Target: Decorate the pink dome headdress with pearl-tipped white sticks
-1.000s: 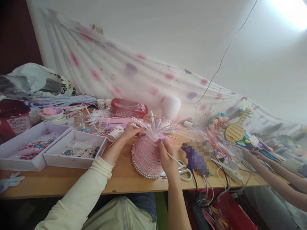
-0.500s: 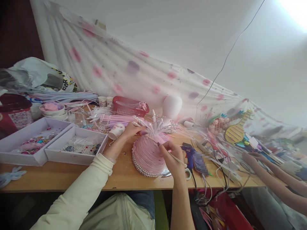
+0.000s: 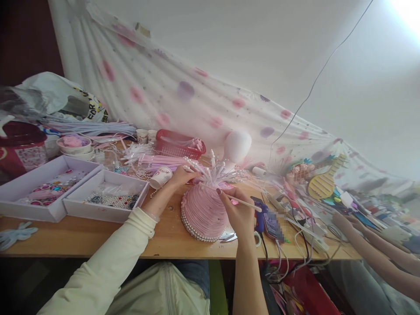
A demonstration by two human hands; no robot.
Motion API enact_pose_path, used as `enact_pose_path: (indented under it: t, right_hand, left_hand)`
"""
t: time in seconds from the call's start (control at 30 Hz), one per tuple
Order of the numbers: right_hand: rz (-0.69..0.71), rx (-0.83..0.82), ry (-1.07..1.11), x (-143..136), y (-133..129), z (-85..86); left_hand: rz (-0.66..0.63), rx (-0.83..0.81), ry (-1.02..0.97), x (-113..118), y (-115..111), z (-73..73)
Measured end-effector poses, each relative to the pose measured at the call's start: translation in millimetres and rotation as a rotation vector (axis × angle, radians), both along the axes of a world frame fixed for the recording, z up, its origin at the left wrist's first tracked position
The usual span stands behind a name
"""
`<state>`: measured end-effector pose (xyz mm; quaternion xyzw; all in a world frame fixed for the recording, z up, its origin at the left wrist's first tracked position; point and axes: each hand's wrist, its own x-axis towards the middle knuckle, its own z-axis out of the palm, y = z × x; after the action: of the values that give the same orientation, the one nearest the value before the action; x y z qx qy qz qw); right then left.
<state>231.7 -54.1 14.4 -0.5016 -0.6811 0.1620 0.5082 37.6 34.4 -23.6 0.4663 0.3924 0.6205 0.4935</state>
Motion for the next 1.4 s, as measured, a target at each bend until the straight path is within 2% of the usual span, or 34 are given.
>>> enact_pose_path:
  t: [0.17, 0.37, 0.47, 0.67, 0.73, 0.93, 1.17, 1.4]
  right_hand:
    - [-0.032, 0.033, -0.022, 0.8, 9.2, -3.8]
    - [0.049, -0.168, 0.06, 8.0, 4.6, -5.7]
    - [0.109, -0.204, 0.051, 9.2, -1.3, -4.3]
    - [0.283, -0.172, -0.149, 12.1, -16.8, 4.7]
    - [0.31, -0.142, -0.157, 13.2, -22.0, 8.9]
    - [0.21, -0.028, -0.042, 14.2, -27.1, 13.7]
    - [0.223, -0.1, -0.04, 14.3, -22.9, 5.1]
    - [0.299, -0.162, -0.105, 13.4, -37.8, -10.5]
  left_hand:
    - [0.001, -0.008, 0.006, -0.4, -0.7, 0.4]
    - [-0.002, -0.025, 0.0, -0.4, -0.7, -0.1]
    - [-0.001, -0.027, -0.004, 0.1, -0.8, 0.1]
    - [0.01, -0.033, -0.011, 1.2, -0.6, 0.9]
    - [0.011, -0.038, -0.014, 1.3, -1.8, 2.1]
    - [0.015, -0.039, -0.025, 1.8, -6.8, 6.2]
    - [0.02, -0.031, -0.014, 1.8, -5.1, 5.0]
    - [0.01, -0.025, -0.002, 0.6, -6.5, 5.8]
